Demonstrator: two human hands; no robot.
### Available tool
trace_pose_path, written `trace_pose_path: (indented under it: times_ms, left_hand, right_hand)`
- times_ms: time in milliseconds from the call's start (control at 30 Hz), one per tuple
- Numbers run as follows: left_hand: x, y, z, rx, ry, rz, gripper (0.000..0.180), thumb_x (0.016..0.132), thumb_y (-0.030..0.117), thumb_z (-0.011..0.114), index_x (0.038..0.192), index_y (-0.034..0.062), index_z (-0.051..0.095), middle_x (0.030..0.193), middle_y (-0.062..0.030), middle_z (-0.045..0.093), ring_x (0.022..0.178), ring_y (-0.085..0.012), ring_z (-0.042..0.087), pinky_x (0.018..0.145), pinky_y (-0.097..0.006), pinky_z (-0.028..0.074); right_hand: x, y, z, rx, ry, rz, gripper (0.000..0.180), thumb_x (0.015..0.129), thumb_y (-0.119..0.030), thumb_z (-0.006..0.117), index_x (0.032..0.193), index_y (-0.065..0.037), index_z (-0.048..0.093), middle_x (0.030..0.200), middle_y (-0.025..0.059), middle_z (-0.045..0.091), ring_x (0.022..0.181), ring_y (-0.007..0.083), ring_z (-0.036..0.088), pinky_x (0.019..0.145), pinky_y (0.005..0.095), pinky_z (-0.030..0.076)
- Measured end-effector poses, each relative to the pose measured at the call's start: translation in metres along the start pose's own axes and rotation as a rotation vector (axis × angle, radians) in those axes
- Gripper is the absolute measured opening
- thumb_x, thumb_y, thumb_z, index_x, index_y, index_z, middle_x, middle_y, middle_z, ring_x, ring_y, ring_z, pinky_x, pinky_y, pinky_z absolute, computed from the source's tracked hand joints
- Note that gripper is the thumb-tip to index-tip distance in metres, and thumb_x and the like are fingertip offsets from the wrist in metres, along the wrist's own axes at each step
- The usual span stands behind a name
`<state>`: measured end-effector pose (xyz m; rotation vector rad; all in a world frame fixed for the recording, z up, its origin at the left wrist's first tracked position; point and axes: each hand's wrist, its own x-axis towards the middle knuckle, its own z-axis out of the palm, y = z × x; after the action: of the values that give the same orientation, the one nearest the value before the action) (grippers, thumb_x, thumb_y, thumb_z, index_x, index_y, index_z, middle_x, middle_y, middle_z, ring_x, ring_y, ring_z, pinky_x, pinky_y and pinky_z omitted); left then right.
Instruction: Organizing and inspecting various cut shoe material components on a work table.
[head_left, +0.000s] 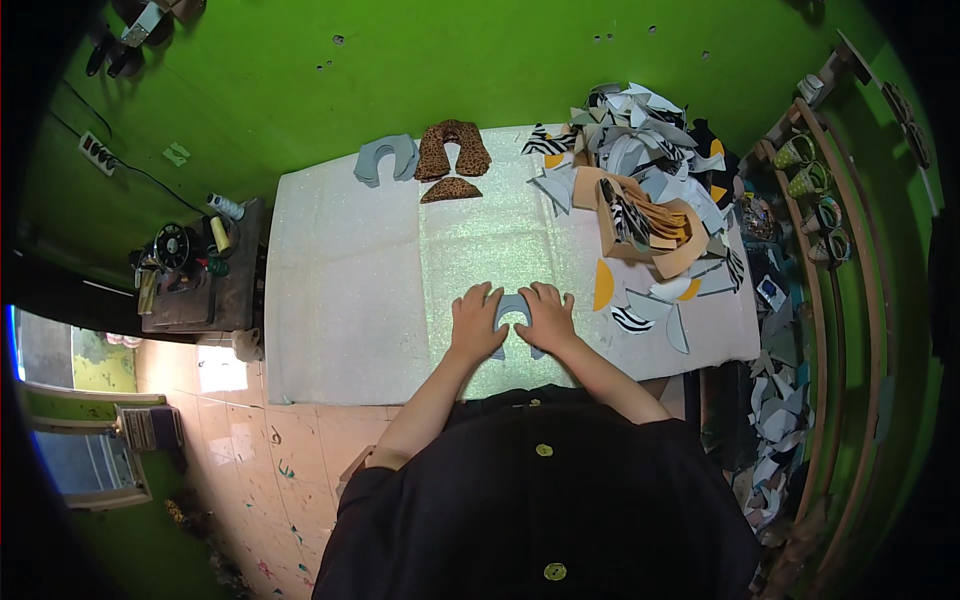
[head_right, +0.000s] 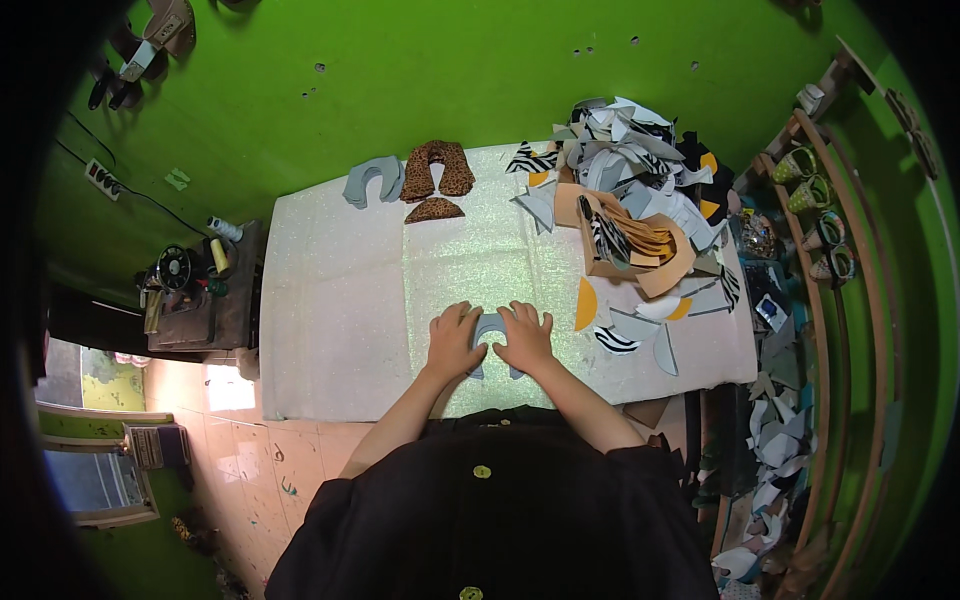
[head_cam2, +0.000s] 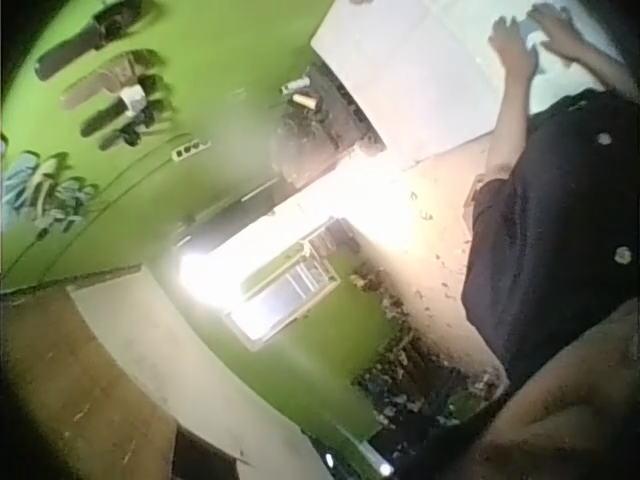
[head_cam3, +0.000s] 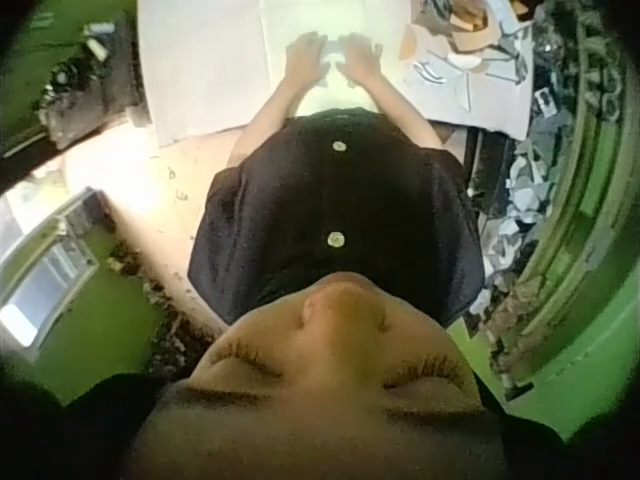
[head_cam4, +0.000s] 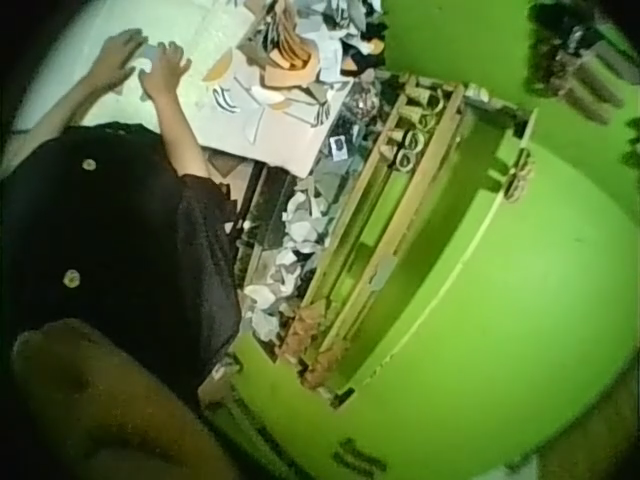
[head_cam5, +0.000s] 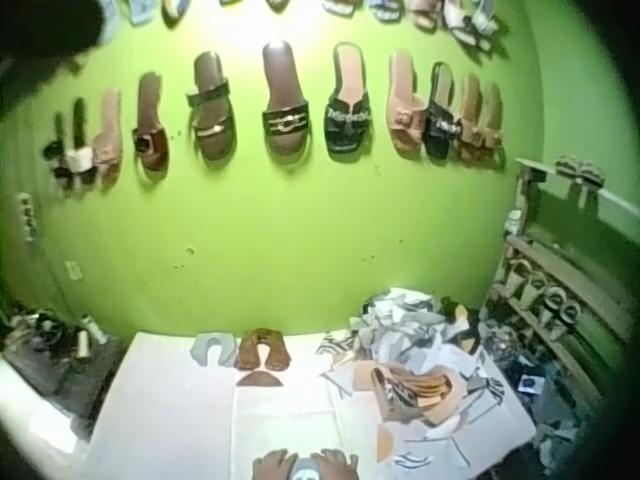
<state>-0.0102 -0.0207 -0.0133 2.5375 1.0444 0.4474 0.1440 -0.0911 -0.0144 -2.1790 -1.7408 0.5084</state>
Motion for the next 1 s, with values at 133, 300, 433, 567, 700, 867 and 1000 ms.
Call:
trace_pose_path:
  times_ms: [133, 300, 433, 567, 700, 867, 1000]
  left_hand:
    - [0.005, -0.003, 0.012, 0.028, -0.101, -0.046, 0.063, 0.067, 0.027, 0.069, 0.124, 0.0097, 0.05, 0.124, -0.0131, 0.05, 0.118, -0.0267, 0.044, 0.095, -0.044, 0.03]
    - [0.012, -0.003, 0.009, -0.028, -0.189, -0.125, 0.051, 0.071, 0.025, 0.066, 0.118, 0.0105, 0.054, 0.114, -0.0108, 0.056, 0.111, -0.026, 0.049, 0.093, -0.042, 0.032]
    - [0.011, -0.003, 0.008, -0.042, -0.14, -0.108, 0.048, 0.071, 0.023, 0.065, 0.116, 0.0112, 0.056, 0.111, -0.0098, 0.057, 0.106, -0.0259, 0.052, 0.09, -0.041, 0.034]
    - [0.011, 0.005, 0.008, -0.028, -0.116, -0.11, 0.044, 0.073, 0.022, 0.065, 0.115, 0.0124, 0.057, 0.109, -0.0084, 0.058, 0.104, -0.0255, 0.052, 0.088, -0.041, 0.035]
    - [0.008, 0.004, 0.013, 0.021, -0.122, -0.138, 0.041, 0.075, 0.02, 0.064, 0.115, 0.0117, 0.058, 0.109, -0.0074, 0.059, 0.104, -0.025, 0.052, 0.087, -0.041, 0.036]
    - [0.004, 0.005, 0.027, 0.049, 0.011, -0.074, 0.044, 0.081, 0.017, 0.059, 0.123, 0.0073, 0.052, 0.121, -0.0127, 0.054, 0.112, -0.028, 0.05, 0.094, -0.043, 0.034]
    - [0.0, -0.005, 0.037, -0.143, -0.085, -0.055, 0.051, 0.085, 0.013, 0.053, 0.133, 0.004, 0.04, 0.133, -0.0194, 0.043, 0.122, -0.0335, 0.042, 0.102, -0.046, 0.03]
  right_hand:
    - [0.004, 0.0, 0.007, -0.033, 0.002, -0.018, 0.06, 0.068, -0.028, 0.071, 0.122, -0.014, 0.05, 0.124, 0.0094, 0.046, 0.118, 0.0259, 0.041, 0.095, 0.0539, 0.024]
    - [0.007, 0.002, 0.008, -0.045, 0.024, -0.078, 0.052, 0.068, -0.027, 0.07, 0.116, -0.014, 0.054, 0.11, 0.0055, 0.051, 0.112, 0.0231, 0.045, 0.095, 0.0523, 0.024]
    - [0.008, 0.001, 0.008, -0.05, 0.041, -0.103, 0.043, 0.07, -0.025, 0.068, 0.11, -0.014, 0.056, 0.106, 0.0048, 0.053, 0.108, 0.0222, 0.047, 0.093, 0.0509, 0.026]
    - [0.009, 0.001, 0.012, -0.063, 0.13, -0.142, 0.032, 0.073, -0.021, 0.065, 0.104, -0.014, 0.058, 0.101, 0.0036, 0.055, 0.102, 0.0209, 0.051, 0.091, 0.0493, 0.027]
    - [0.008, -0.001, 0.009, -0.095, 0.087, -0.14, 0.029, 0.075, -0.021, 0.065, 0.102, -0.014, 0.058, 0.1, 0.0032, 0.055, 0.101, 0.0203, 0.051, 0.091, 0.0492, 0.028]
    - [0.007, 0.001, 0.017, -0.092, 0.197, -0.138, 0.027, 0.078, -0.021, 0.063, 0.103, -0.013, 0.057, 0.099, 0.0033, 0.054, 0.102, 0.0202, 0.05, 0.093, 0.0509, 0.028]
    - [0.009, 0.003, 0.015, -0.126, 0.071, -0.101, 0.028, 0.08, -0.022, 0.062, 0.107, -0.013, 0.057, 0.102, 0.0036, 0.054, 0.105, 0.0205, 0.049, 0.096, 0.0521, 0.027]
